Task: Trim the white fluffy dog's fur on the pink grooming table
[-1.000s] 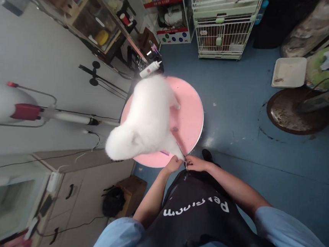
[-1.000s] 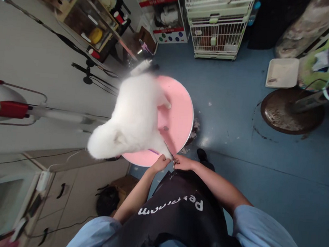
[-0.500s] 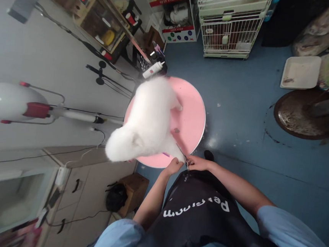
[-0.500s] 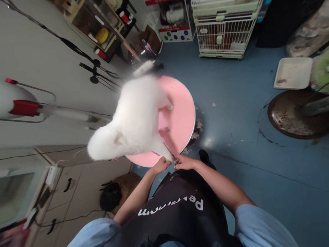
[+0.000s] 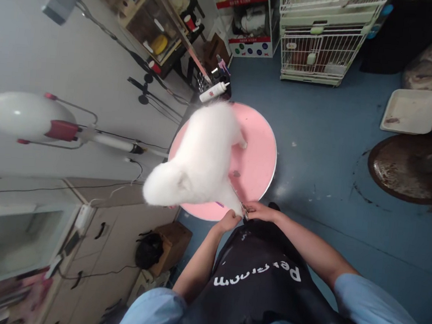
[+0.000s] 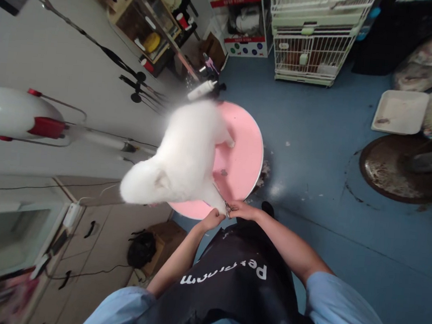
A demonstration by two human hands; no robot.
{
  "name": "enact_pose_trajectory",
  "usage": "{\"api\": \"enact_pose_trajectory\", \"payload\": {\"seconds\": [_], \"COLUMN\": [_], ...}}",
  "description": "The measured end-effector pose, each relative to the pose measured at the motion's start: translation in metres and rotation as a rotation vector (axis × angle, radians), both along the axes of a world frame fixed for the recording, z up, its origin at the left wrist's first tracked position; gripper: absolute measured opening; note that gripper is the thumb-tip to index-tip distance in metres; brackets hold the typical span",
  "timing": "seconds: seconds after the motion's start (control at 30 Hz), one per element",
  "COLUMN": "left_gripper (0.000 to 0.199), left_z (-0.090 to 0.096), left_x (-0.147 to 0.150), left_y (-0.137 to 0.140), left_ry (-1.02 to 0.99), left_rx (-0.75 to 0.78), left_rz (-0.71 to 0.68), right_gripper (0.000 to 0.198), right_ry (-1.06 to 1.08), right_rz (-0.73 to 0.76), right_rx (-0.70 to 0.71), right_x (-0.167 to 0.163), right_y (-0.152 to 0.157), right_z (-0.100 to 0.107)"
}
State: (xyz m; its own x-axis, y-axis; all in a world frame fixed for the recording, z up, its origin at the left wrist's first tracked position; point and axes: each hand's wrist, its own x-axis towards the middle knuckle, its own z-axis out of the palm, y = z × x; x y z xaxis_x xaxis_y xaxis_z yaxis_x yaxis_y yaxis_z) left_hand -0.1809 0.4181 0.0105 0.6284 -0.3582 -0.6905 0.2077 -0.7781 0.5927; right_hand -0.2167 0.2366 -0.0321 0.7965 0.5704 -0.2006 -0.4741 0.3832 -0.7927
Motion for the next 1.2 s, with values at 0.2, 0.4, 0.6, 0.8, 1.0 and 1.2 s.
{"api": "enact_pose_trajectory", "payload": {"seconds": [0.2,0.4,0.6,0.8,1.0,1.2], "left_gripper": [0.012,0.017,0.032,0.028,0.025,0.024], "left_z": [-0.006,-0.009,-0.007,-0.006,-0.01,-0.009], "left_x": [-0.002,-0.002,-0.002,-0.001,-0.001,-0.001], "left_y": [0.003,0.004,0.002,0.0,0.003,0.003], "left_ry": [0.019,0.023,0.007,-0.006,0.023,0.006], "left_rx": [0.033,0.02,-0.034,-0.019,0.023,0.022], "left_rz": [-0.06,-0.083,-0.061,-0.063,-0.035,-0.017], "right_gripper": [0.031,0.043,0.033,0.034,0.024,0.028], "right_ry": [0.119,0.191,0.186,0.169,0.097,0.087], "right_rz": [0.065,0.103,0.085,0.073,0.076,0.065], "right_rx": [0.009,0.031,0.034,-0.02,-0.051,-0.058], "right_x": [0.005,0.012,0.018,0.02,0.022,0.021], "right_y": [-0.008,-0.013,-0.015,-0.013,-0.013,-0.013], "right_z": [-0.004,-0.006,0.001,0.001,0.007,0.013]}}
